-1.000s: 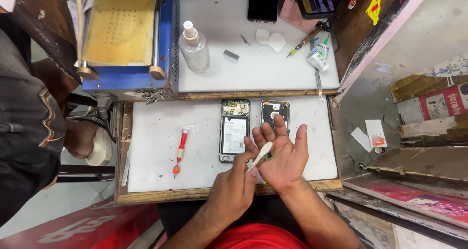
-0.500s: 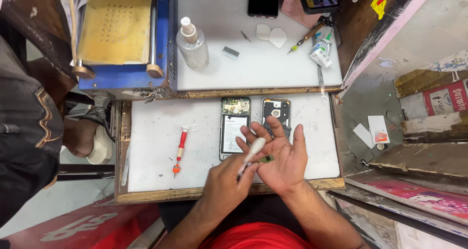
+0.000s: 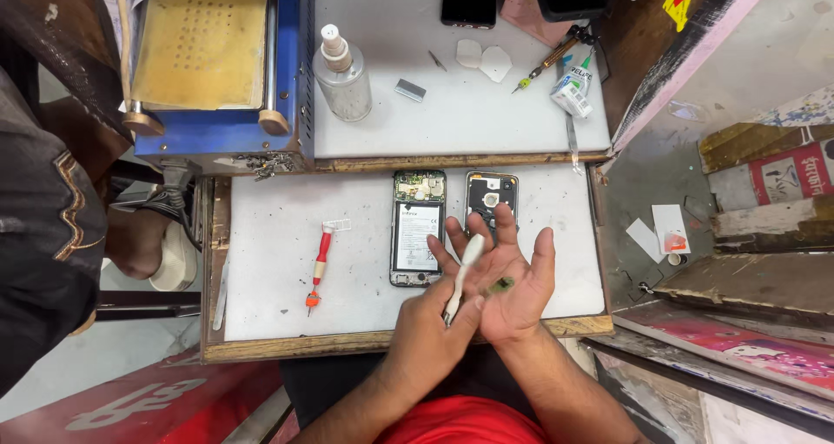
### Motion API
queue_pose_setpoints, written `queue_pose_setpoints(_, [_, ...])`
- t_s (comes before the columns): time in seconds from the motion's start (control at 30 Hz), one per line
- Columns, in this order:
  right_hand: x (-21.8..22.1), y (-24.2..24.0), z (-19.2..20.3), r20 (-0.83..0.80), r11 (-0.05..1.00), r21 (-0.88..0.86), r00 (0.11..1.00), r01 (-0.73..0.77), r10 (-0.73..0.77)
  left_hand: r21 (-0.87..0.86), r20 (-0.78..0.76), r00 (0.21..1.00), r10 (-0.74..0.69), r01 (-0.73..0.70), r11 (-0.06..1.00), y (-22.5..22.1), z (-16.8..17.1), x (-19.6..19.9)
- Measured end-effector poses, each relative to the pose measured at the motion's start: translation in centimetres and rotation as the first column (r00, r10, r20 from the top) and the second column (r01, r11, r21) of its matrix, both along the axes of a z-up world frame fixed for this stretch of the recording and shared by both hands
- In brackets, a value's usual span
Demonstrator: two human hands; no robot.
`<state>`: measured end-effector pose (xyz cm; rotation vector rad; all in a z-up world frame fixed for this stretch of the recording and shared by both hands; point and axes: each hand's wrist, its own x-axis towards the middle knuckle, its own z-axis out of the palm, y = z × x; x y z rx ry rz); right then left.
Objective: The person cleans a small circuit board with a cotton swab, then removes the motherboard from a disassembled smartphone and places it into another phone chassis. The person continues to handle the motherboard and other internal components on the workbench.
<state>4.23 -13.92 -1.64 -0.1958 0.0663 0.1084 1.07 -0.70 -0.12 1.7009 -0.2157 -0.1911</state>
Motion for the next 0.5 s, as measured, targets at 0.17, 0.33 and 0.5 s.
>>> queue_pose_setpoints(0.17, [0.2,-1.2,-0.2,-0.035,1.000,0.027,0.999,-0.005,0.006,0.137,0.215,0.972,-0.098,0.069,0.988,2.1,0.8,-1.0])
queue_pose_setpoints(0.33, [-0.2,-1.6,-1.3,-0.059,0.998,0.032,0.996,-0.059,0.061,0.363,0.384,0.880,-0.280,0.135,0.922,3.3,0.4,-0.8])
queue_pose_setpoints(0.5, [-0.3,-1.5,-3.0,-0.012,0.978,-0.153,0.990,-0.142,0.142,0.361,0.452,0.859,-0.241,0.070,0.930,1.1,-0.6,-0.2])
